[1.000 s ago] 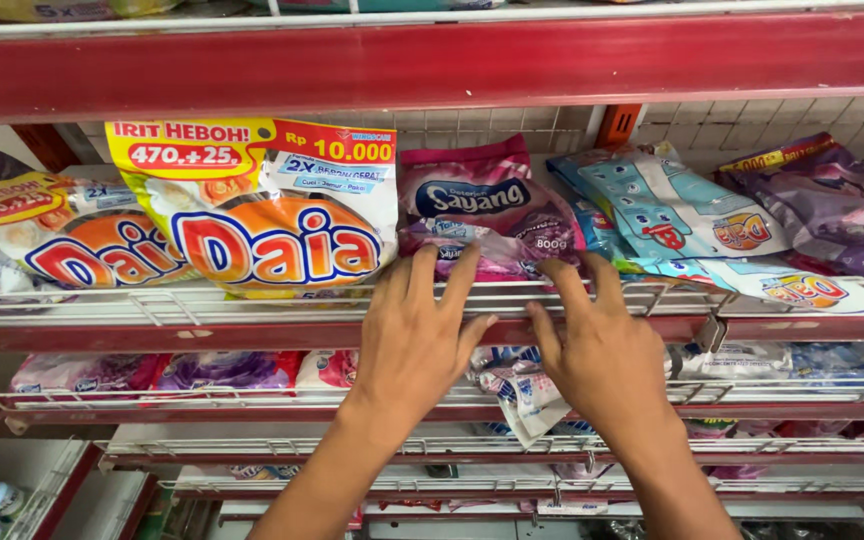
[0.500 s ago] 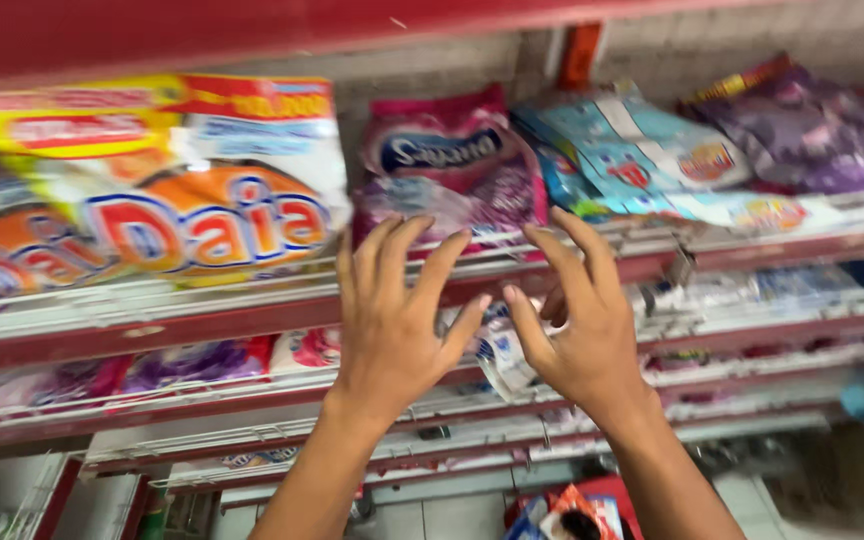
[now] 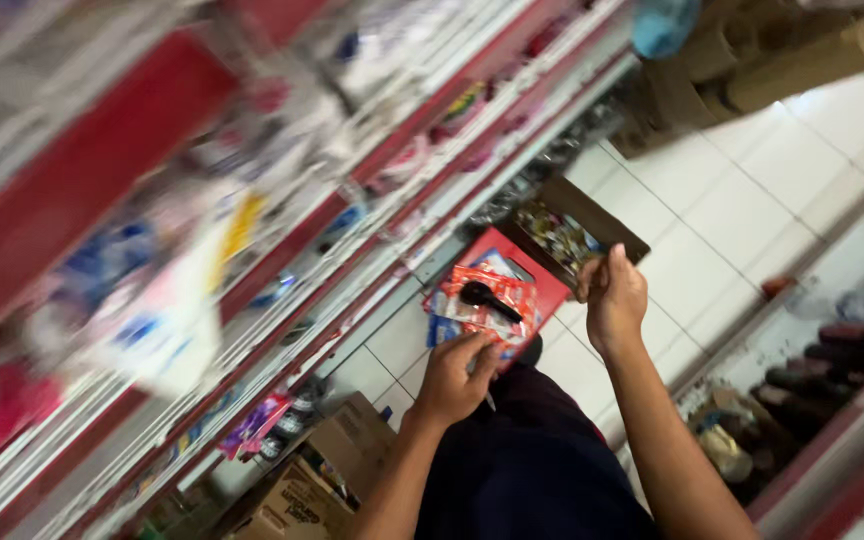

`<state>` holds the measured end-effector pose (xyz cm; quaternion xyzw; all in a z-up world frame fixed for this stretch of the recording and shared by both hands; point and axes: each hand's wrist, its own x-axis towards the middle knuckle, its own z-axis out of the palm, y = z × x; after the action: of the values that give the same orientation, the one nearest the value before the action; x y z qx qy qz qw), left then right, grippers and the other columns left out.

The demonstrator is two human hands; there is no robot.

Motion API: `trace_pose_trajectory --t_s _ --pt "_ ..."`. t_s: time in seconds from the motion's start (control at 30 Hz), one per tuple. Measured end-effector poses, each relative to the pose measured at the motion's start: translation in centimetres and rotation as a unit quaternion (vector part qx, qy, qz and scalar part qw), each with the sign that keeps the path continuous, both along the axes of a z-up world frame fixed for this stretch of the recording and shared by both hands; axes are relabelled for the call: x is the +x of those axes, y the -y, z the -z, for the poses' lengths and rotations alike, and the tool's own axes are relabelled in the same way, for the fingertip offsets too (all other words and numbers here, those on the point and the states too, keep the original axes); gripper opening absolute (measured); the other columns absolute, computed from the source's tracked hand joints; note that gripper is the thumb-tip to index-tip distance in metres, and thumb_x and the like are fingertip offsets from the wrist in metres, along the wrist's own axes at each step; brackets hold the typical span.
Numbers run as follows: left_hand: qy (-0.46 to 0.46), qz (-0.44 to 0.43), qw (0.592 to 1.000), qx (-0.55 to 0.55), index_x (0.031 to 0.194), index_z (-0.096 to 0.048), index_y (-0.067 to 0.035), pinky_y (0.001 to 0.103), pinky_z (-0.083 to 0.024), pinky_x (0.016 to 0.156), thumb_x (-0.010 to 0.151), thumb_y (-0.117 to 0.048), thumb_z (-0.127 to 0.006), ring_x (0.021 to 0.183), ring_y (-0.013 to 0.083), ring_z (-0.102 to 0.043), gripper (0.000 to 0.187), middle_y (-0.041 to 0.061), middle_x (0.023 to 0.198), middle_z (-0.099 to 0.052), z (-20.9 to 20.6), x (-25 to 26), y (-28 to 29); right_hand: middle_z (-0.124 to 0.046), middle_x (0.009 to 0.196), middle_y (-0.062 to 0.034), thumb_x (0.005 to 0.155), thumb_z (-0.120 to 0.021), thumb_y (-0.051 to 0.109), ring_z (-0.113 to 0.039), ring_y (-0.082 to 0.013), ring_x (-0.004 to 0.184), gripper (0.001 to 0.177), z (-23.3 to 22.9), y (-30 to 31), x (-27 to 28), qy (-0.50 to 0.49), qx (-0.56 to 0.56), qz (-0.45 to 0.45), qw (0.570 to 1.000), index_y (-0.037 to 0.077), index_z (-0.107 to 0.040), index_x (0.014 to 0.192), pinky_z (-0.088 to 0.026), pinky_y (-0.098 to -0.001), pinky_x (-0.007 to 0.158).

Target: The person wipes multiple detergent packets with a cloth and scans them with a handheld barcode scanner in a store aisle. They handle packets of different brands and sizes, wiping each one before placing it back on the shelf.

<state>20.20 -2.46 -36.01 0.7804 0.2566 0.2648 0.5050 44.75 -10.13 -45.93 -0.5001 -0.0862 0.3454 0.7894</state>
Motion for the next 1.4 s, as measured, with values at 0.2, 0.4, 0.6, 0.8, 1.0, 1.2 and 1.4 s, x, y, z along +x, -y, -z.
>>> trace_pose_trajectory --t_s 0.2,0.4,0.6,0.8,1.0,1.2,1.4 --pt "-0.206 -0.088 0.958 -0.18 0.098 -0.066 -0.001 0.037 -0.055 0.07 0.102 -0.023 -0.061 0.076 0.0255 -0.072 0.023 0.015 0.082 -0.074 17.8 2.1 -0.1 -0.064 0.074 -0.0171 0.109 -0.055 0.038 -0.057 -0.018 0.06 0.047 15.2 5.9 1.0 0.012 -0.353 -0.095 0.931 -0.002 -0.07 0.089 -0.045 -0.0319 0.055" --pt "-0.319 -0.122 0.921 -0.186 0.113 -0.066 -0.008 0.038 -0.058 0.082 0.093 -0.019 -0.069 0.09 0.0254 -0.074 0.024 0.012 0.099 -0.076 32.0 0.9 -1.5 -0.076 0.091 -0.0109 0.09 -0.071 0.026 -0.071 -0.0212 0.078 0.025 26.5 5.2 -3.4 0.169 -0.362 -0.232 0.887 0.006 -0.07 0.105 -0.056 -0.0331 0.067" --pt "-0.35 -0.192 0.9 -0.174 0.124 -0.062 -0.006 0.038 -0.058 0.088 0.091 -0.022 -0.072 0.101 0.0271 -0.072 0.039 0.015 0.112 -0.073 41.7 0.6 -3.3 -0.064 0.119 -0.0198 0.079 -0.078 0.026 -0.062 -0.0397 0.109 0.058 31.8 -1.2 -3.6 0.375 -0.417 -0.285 0.777 0.006 -0.056 0.129 -0.052 -0.0495 0.085" --pt "-0.348 -0.227 0.886 -0.206 0.148 -0.041 -0.003 0.04 -0.052 0.099 0.091 -0.021 -0.074 0.12 0.0303 -0.064 0.069 0.021 0.138 -0.059 46.6 1.3 -6.0 -0.065 0.121 -0.0168 0.085 -0.066 0.013 -0.062 -0.0398 0.112 0.051 35.4 -5.7 -2.8 0.39 -0.404 -0.339 0.754 0.015 -0.059 0.135 -0.05 -0.0519 0.092" --pt "-0.335 -0.358 0.822 -0.289 0.15 -0.037 -0.003 0.037 -0.054 0.093 0.088 -0.025 -0.079 0.11 0.0251 -0.066 0.078 0.019 0.131 -0.064 48.1 3.7 -5.9 -0.061 0.114 -0.0297 0.093 -0.06 0.011 -0.062 -0.0494 0.097 0.038 36.2 -3.3 -0.6 0.363 -0.339 -0.311 0.81 -0.004 -0.054 0.127 -0.052 -0.0538 0.079" --pt "-0.316 -0.374 0.822 -0.291 0.108 -0.073 -0.001 0.031 -0.054 0.075 0.088 -0.02 -0.08 0.083 0.0184 -0.068 0.029 0.012 0.096 -0.075 50.2 4.6 -5.9 -0.071 0.093 -0.0244 0.094 -0.065 0.024 -0.072 -0.0392 0.084 0.032 36.4 0.5 1.6 0.204 -0.382 -0.265 0.861 -0.004 -0.06 0.109 -0.057 -0.0444 0.072" --pt "-0.284 -0.263 0.887 -0.253 0.093 -0.075 -0.002 0.031 -0.052 0.076 0.092 -0.018 -0.073 0.082 0.0162 -0.067 0.015 0.009 0.09 -0.076 49.6 5.4 -5.8 -0.073 0.086 -0.0207 0.096 -0.065 0.026 -0.071 -0.0288 0.076 0.029 34.7 3.4 2.9 0.138 -0.437 -0.231 0.858 -0.001 -0.061 0.107 -0.056 -0.0385 0.068"
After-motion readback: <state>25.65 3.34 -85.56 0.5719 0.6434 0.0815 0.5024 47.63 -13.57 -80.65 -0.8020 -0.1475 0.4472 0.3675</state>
